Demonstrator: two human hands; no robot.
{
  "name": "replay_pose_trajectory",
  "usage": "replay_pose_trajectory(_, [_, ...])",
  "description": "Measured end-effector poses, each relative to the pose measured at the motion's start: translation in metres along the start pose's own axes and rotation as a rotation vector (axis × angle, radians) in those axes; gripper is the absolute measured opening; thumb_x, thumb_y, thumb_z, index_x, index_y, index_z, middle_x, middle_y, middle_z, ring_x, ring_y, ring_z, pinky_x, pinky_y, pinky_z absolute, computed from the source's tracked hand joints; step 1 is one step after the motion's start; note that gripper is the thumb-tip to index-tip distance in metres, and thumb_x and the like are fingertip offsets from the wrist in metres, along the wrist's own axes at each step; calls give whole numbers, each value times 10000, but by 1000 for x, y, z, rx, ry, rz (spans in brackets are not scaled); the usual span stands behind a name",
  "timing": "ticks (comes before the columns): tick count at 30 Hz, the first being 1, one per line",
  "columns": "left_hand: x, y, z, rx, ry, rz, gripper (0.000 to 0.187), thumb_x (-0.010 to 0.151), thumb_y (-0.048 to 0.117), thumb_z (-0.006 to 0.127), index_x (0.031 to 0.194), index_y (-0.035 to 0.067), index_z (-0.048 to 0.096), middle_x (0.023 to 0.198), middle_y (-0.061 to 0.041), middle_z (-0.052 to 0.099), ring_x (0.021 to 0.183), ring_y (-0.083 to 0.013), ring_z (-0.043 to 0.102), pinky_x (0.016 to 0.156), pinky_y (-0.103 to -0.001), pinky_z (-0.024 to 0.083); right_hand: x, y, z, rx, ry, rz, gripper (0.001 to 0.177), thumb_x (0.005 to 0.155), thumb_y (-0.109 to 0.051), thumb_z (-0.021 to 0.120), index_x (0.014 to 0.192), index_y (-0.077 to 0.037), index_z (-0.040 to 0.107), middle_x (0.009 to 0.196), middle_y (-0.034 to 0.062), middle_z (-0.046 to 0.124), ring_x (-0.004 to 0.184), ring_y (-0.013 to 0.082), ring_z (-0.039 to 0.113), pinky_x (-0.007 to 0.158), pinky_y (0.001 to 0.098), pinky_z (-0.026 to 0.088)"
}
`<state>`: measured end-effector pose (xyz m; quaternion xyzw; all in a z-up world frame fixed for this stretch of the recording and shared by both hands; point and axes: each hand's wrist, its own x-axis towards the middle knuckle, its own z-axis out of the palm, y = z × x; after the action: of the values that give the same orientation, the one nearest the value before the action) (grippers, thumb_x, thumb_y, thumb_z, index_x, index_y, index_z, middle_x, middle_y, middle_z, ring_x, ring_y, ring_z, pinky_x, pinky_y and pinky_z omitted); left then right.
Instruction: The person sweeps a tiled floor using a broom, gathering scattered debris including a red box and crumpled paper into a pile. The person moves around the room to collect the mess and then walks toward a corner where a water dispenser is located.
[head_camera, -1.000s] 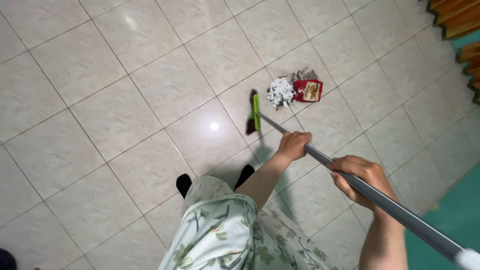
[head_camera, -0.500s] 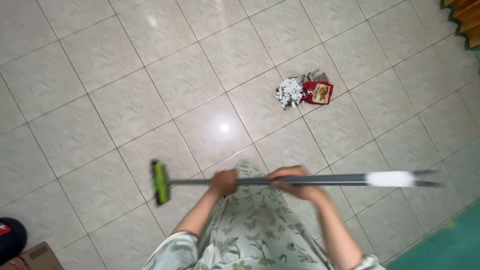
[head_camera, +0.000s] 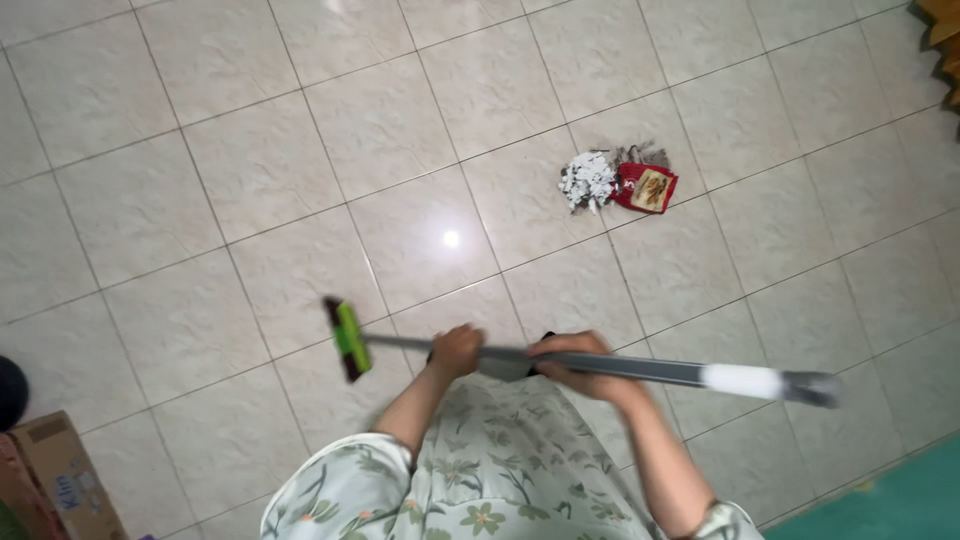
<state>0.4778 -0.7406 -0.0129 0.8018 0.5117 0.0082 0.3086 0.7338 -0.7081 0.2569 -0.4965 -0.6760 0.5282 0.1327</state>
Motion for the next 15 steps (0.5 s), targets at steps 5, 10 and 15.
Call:
replay_pose_trajectory(5, [138, 172, 3, -384, 12, 129, 351, 706, 40, 662, 1025, 186, 671, 1145, -76, 653, 1198, -337, 599, 929, -639, 437, -93, -16, -142, -176, 186, 182, 267, 804, -165, 727, 1058, -130, 803, 931, 69, 835, 789, 209, 809, 721, 349, 643])
replay_pose_trajectory(10, [206, 292, -50, -413, 213, 184, 154, 782, 83, 653, 904, 176, 658, 922, -45, 717, 995, -312, 671, 903, -562, 455, -130, -29, -201, -465, 288, -17, 217, 831, -184, 742, 1021, -84, 771, 980, 89, 796, 861, 240, 782, 848, 396, 611])
replay_pose_trajectory(15, [187, 340, -84, -435, 245, 258, 113, 777, 84, 664, 874, 139, 668, 798, -98, 719, 903, -332, 702, 883, -488, 509, -178, -34, -240, -553, 269, -324, 159, 835, -188, 724, 957, -91, 755, 952, 54, 786, 993, 235, 776, 1087, 457, 529])
